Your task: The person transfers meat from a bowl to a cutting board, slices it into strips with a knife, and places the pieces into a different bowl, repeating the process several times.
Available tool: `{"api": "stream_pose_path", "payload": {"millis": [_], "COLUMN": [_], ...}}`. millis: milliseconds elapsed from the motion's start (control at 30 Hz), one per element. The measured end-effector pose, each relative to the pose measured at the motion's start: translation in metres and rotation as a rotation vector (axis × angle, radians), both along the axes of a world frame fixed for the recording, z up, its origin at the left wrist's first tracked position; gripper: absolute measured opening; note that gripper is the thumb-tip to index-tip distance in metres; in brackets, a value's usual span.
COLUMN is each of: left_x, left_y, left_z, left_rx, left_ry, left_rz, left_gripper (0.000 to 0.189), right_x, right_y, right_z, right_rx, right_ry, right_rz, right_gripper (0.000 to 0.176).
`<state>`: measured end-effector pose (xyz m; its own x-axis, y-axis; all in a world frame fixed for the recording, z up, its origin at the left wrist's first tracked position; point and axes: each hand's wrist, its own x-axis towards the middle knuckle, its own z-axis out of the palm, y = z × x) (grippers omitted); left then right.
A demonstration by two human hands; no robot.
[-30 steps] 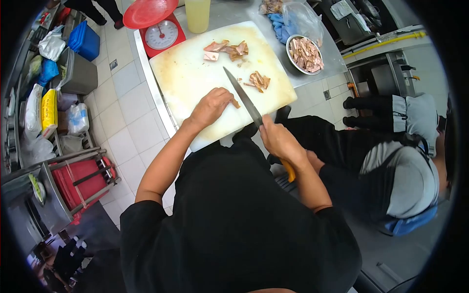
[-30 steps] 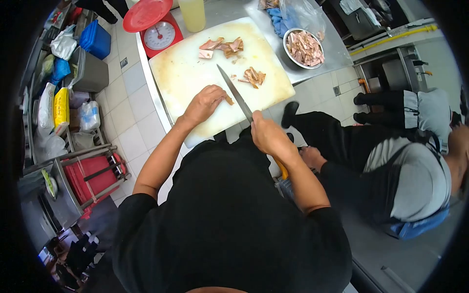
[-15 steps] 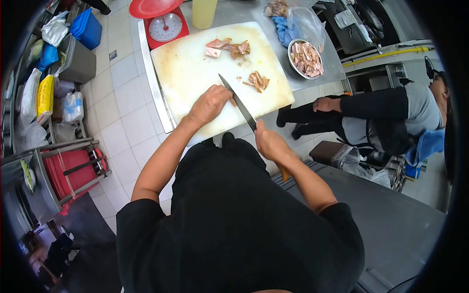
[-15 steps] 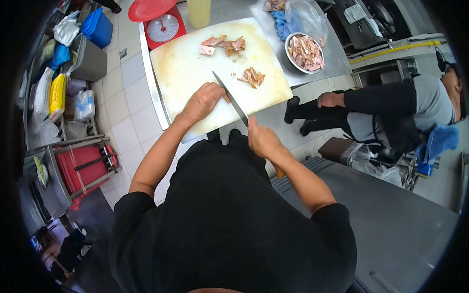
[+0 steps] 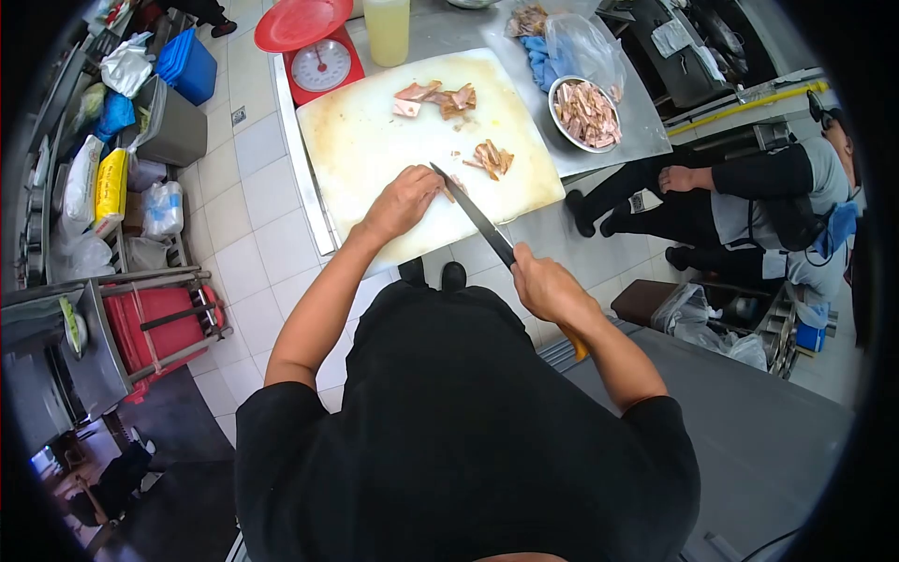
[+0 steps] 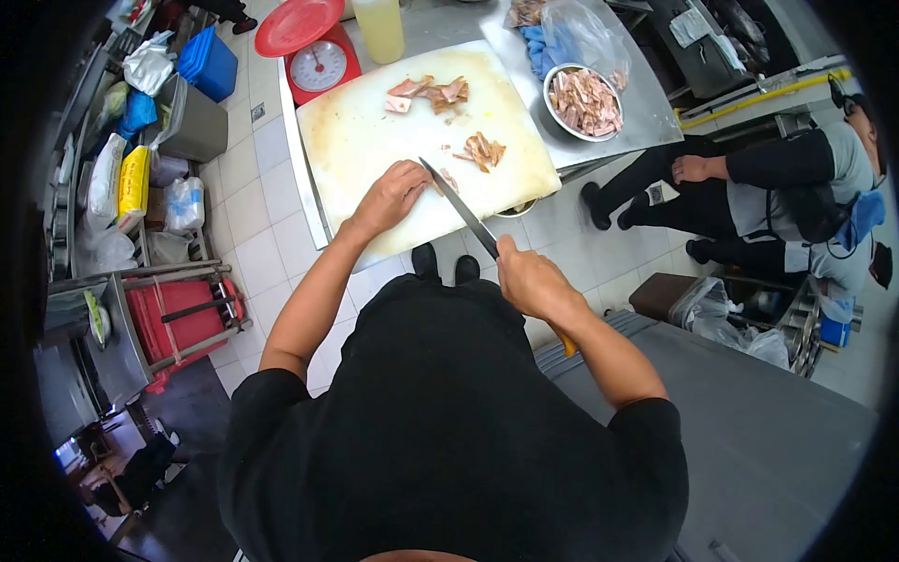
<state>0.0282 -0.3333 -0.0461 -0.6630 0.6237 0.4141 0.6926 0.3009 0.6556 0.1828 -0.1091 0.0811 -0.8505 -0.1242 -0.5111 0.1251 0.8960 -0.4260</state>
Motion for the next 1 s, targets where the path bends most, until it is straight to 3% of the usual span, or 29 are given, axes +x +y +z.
{"api": "stream_pose_path", "payload": {"millis": [200,300,467,533,600,700,767,867,933,1000], "left_x": [-0.001,0.001,-0.010,-0.023,-0.056,-0.101,-0.116,-0.128,-0.126,-0.122], "left_y": [0.003,0.003,-0.003,-0.009,-0.013,-0.013,-0.004,0.002,0.009,0.006], "left_z": [-0.003,-0.002,-0.003,-0.003,-0.001,0.007,0.009,0.001,0.010,0.011], "left_rx": [-0.014,-0.024,0.027,0.128,0.233,0.125,-0.165,-0.242,-0.286,-0.166], "left_ry": [0.002,0.002,-0.014,-0.308,-0.241,-0.250,-0.224,-0.314,-0.333,-0.558], "left_rz": [0.011,0.037,0.019,0.251,0.426,0.472,0.580,0.505,0.505,0.430], "left_gripper": [0.016,0.015,0.012,0.010,0.013,0.020,0.032,0.042,0.039,0.035], "right_x": [-0.004,-0.004,-0.020,-0.015,-0.017,-0.021,-0.025,-0.028,-0.029,-0.027], "right_y": [0.001,-0.002,0.008,0.012,0.011,0.001,-0.008,-0.008,-0.002,0.010], "right_z": [-0.012,-0.047,-0.025,-0.018,-0.012,-0.007,-0.014,-0.022,-0.021,-0.030], "right_rx": [0.068,0.035,-0.136,-0.179,-0.166,-0.205,-0.245,-0.272,-0.242,-0.249], "right_ry": [-0.090,-0.032,-0.112,-0.105,-0.076,-0.125,-0.192,-0.268,-0.259,-0.213], "right_rz": [0.046,0.029,-0.056,-0.110,-0.117,-0.014,0.028,0.007,-0.062,-0.091], "right_gripper": [0.014,0.016,0.024,0.024,0.025,0.025,0.024,0.024,0.025,0.027]}}
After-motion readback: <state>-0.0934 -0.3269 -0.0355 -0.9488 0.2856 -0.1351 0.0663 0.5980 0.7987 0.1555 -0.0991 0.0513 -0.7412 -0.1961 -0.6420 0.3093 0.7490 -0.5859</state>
